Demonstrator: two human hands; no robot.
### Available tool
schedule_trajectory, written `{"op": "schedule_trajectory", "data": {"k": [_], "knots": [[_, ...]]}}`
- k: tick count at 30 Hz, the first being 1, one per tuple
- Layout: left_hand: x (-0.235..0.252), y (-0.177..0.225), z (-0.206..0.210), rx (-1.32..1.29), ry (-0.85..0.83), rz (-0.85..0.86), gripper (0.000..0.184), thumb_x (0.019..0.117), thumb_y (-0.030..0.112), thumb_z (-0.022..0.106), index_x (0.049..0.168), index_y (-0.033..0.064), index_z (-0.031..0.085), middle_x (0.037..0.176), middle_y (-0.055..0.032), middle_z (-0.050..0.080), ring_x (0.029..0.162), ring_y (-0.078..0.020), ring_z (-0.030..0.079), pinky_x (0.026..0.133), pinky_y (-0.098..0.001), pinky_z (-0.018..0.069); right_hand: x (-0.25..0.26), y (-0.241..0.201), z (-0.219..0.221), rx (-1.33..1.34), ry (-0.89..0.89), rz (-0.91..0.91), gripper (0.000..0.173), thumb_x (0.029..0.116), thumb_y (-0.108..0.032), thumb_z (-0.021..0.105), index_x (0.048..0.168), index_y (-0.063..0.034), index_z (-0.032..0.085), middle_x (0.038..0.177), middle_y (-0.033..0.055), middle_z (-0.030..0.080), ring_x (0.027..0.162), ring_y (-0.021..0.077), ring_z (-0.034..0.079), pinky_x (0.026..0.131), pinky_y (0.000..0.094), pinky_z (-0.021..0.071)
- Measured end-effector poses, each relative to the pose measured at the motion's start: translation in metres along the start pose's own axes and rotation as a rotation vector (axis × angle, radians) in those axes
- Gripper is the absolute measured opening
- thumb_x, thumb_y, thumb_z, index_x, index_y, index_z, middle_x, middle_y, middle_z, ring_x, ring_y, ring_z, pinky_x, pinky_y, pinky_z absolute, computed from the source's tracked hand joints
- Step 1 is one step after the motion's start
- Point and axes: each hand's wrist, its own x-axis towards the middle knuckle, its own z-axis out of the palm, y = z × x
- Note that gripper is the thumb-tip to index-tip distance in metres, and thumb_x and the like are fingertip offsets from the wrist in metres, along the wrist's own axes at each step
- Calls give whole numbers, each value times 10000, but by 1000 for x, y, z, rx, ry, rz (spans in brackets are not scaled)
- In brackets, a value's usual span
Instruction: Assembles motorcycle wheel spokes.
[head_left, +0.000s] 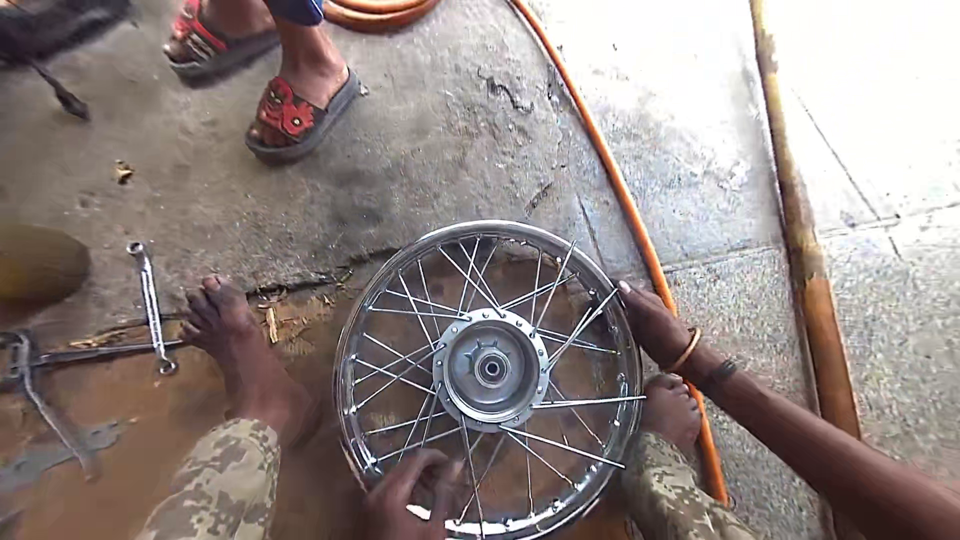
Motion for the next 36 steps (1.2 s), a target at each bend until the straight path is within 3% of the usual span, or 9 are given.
{"op": "schedule_trajectory", "data": {"k": [4,7,11,16,19,27,30,32,36], "knots": [[67,-13,-42,297,419,116,494,951,358,636,1242,-41,644,1209,-225,662,1080,-323,655,937,-479,547,5,-7,5,-268,92,-215,323,1092,-265,485,1220,-70,709,992,31,731,841,88,679,777,319,583],[131,-15,-56,359,364,-20,584,1010,313,589,1480,-13,474,1423,-300,537,1302,-486,535,1082,-673,403,26,-27,9,-380,39,-324,261,1055,-208,570,1213,-59,715,1073,55,742,946,110,699,870,344,587],[180,-12,-60,265,236,-61,246,1040,205,611,1140,0,702,987,-234,692,915,-401,668,842,-648,500,49,-37,18,-459,-53,-369,111,943,-62,695,1046,-28,720,935,72,724,810,120,692,767,330,596],[185,-10,-64,224,223,-52,340,1017,211,655,1329,80,616,1122,-146,717,979,-326,705,864,-589,554,46,-31,18,-631,89,-321,136,897,-211,791,956,-96,749,778,48,708,678,154,656,670,424,557],[192,-3,-63,220,226,-54,245,1003,265,680,1185,101,698,1020,-149,725,872,-330,703,780,-598,551,31,-35,23,-632,125,-306,146,933,-227,765,878,-101,717,668,42,636,551,157,569,537,393,484],[203,-6,-66,247,245,-5,175,985,235,708,932,67,707,826,-89,675,739,-238,646,697,-503,525,30,-41,20,-678,96,-476,162,935,-174,745,800,-106,689,647,13,628,536,126,572,514,364,487],[200,-4,-65,254,254,-15,181,986,231,701,916,65,706,786,-91,664,721,-246,639,690,-513,513,35,-50,10,-719,1,-379,178,1012,-180,651,886,-77,721,720,35,679,611,136,630,592,373,539],[202,-2,-65,286,231,-28,201,1002,244,677,934,57,705,811,-113,667,756,-280,648,718,-541,517,45,-67,5,-738,30,-333,211,1054,-155,570,1035,-27,737,878,109,730,765,212,698,751,470,579],[200,-3,-62,327,197,-39,248,1028,312,636,999,67,663,861,-141,658,784,-335,650,703,-575,522,69,-110,49,-868,3,-614,299,1047,-211,545,1235,-25,687,1177,163,699,1075,277,693,964,497,556]]}}
